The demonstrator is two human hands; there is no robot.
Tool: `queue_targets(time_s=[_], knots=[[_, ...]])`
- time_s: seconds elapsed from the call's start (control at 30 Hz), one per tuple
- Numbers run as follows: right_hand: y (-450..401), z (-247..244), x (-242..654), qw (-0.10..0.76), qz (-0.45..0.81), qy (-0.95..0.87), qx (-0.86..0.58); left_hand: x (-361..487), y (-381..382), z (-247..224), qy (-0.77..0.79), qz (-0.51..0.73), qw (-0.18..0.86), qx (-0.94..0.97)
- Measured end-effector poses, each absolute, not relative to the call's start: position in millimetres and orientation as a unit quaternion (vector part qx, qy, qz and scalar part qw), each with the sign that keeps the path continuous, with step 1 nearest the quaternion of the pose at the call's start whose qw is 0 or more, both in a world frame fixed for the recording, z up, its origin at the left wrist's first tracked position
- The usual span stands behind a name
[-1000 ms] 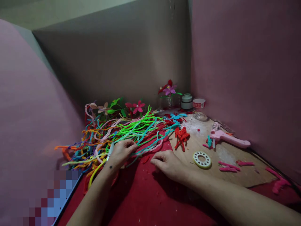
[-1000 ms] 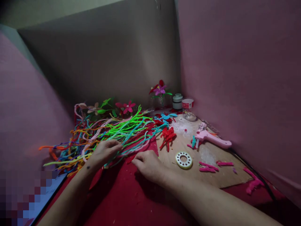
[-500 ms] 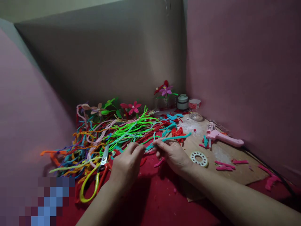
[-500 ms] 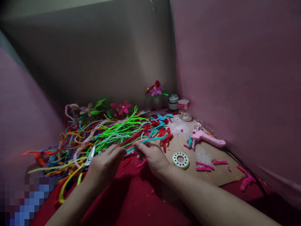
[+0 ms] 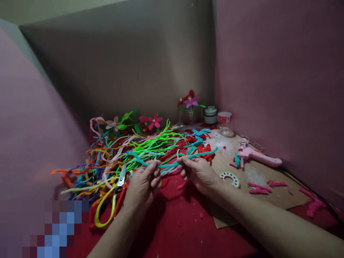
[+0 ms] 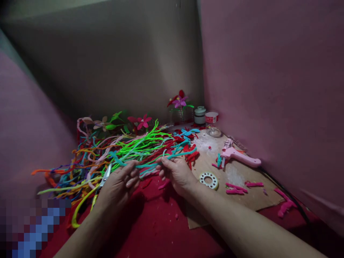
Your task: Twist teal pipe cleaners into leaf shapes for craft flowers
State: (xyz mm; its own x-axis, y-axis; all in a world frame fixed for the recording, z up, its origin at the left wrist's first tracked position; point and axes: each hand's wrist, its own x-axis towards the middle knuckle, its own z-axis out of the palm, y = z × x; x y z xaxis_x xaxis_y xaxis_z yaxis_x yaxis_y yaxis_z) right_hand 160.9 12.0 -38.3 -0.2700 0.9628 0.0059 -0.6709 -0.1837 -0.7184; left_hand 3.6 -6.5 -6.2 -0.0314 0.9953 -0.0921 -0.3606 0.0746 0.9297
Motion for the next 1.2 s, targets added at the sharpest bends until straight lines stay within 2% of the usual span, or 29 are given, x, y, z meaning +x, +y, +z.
queue_targets(time_s=[0.13,0.27,0.53,0.67,0.97,1.2], knots=[[21.5,-29.6,171.3,0.620,0.707,-0.266,-0.212,-9.2,1.2,-12.8,0.412,0.576,0.623,0.334],[34.9,-17.3,187.6,0.658,0.701,-0.216,-0.168,-17.5,14.0,-14.2,0.416,0.657,0.588,0.222],[22.9,-13.9,181.3,0.606,0.739,-0.275,-0.107,-30.6,21.9,5.5,0.326,0.746,0.572,0.097],[21.2,-17.1,180.1,0.605,0.717,-0.320,-0.136,-31.9,17.9,7.9,0.273,0.734,0.606,0.139],[18.6,-20.8,180.0,0.577,0.748,-0.300,-0.135,-39.5,15.7,4.2,0.274,0.741,0.568,0.232],[20.1,-21.4,180.0,0.577,0.764,-0.266,-0.109,-45.7,23.3,2.8,0.236,0.758,0.576,0.193]])
